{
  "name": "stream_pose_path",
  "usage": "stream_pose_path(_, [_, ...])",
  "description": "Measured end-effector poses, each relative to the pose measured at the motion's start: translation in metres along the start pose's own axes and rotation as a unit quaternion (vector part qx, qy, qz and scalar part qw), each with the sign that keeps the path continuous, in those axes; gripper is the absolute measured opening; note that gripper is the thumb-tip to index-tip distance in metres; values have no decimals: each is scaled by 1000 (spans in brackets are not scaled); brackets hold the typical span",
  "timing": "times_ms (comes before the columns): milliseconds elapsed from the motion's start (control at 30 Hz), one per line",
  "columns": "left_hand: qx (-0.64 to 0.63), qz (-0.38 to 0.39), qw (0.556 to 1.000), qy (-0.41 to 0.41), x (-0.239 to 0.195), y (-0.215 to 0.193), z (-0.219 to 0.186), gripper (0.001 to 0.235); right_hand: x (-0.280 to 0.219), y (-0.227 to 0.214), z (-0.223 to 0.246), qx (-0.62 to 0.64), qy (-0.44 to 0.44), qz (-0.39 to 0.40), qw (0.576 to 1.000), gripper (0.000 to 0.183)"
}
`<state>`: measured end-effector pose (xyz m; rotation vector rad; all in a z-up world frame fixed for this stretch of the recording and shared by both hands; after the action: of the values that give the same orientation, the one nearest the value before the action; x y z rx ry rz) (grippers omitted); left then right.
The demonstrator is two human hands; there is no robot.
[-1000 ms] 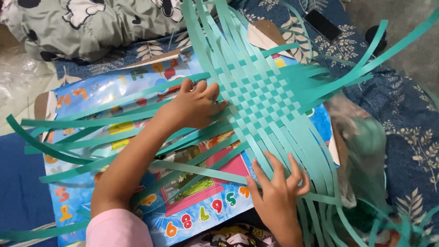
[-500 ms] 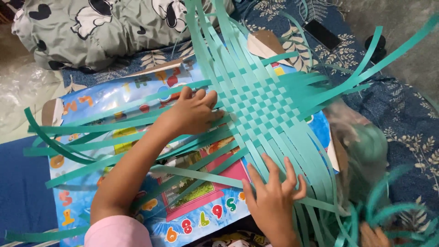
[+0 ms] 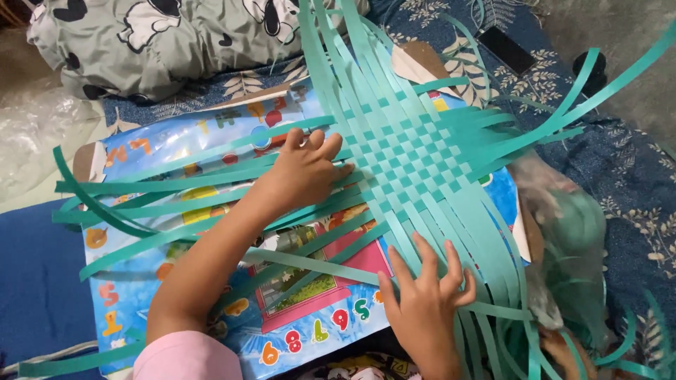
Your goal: Weaving long green plastic strips together to form a mat or base.
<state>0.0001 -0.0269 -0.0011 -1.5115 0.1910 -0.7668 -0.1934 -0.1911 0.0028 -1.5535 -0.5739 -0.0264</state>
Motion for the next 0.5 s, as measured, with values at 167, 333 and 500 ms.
stream_pose_path(167, [-14, 56, 998, 0, -5, 7, 10, 49, -3, -3, 2, -16, 1, -23, 1000, 36])
stream_pose_path(333, [-31, 102, 994, -7, 0, 6, 10, 48, -9, 0, -2, 10, -34, -6, 999, 52])
stream_pose_path(500, [-32, 78, 996, 28, -3, -24, 1, 53, -13, -15, 3, 88, -112, -37, 989, 40])
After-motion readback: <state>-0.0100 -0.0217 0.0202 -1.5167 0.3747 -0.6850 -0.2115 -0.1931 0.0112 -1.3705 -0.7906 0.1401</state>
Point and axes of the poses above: each hand's wrist, its own x-axis towards the middle knuckle, its own y-axis out of the palm, z = x × y, the point moved 6 cm from there along x, towards the middle knuckle, and after that the axes turned 14 degrees about -y, right-handed, at the moved point
